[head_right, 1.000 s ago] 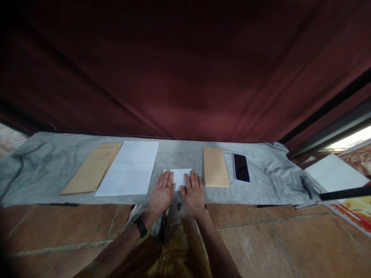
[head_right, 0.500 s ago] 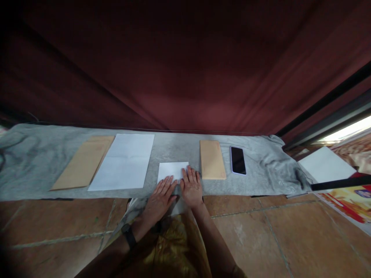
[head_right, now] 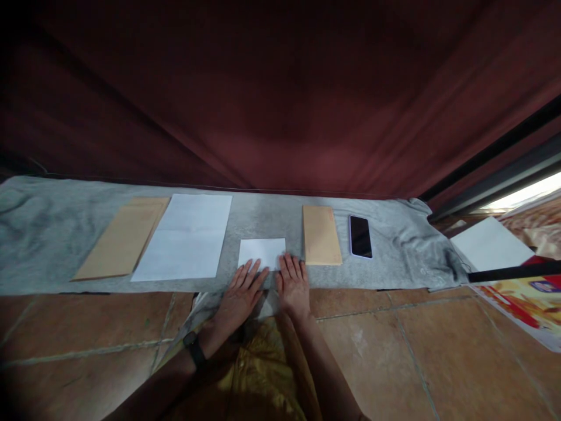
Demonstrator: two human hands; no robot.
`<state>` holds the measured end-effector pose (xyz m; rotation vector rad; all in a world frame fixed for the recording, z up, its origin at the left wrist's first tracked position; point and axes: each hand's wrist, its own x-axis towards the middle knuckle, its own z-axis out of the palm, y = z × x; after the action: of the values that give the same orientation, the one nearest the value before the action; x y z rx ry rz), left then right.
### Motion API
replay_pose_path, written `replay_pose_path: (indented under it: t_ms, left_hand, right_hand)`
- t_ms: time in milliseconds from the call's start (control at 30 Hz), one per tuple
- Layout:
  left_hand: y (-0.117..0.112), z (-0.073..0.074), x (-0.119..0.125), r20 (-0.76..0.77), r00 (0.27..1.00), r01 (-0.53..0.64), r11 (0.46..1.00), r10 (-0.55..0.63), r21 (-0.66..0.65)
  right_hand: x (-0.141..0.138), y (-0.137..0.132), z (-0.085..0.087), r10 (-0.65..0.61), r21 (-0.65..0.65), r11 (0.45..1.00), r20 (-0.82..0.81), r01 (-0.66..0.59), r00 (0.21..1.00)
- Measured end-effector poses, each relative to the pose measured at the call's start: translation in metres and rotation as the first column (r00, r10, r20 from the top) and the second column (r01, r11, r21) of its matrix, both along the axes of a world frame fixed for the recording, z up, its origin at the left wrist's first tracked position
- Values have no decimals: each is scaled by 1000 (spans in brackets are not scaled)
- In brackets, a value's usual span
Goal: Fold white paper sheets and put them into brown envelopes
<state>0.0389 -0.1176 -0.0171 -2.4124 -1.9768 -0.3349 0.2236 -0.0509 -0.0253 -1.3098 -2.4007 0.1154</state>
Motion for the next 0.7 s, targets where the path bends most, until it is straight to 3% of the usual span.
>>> replay_pose_path:
  t_ms: [167, 400, 700]
  left_hand:
    - [1, 1, 0, 11, 1000, 1, 1000, -1, -14]
    - [-3, 7, -1, 23, 1000, -8, 1000, 8, -12]
    - [-11, 3, -7, -10, 1000, -28, 1000, 28, 13]
  right_hand:
    - [-3, -22, -1, 82, -37, 996, 27, -81, 996]
    - [2, -28, -4, 33, -43, 999, 36, -32, 999]
    - [10, -28, -6, -20, -29, 999, 4, 21, 1000]
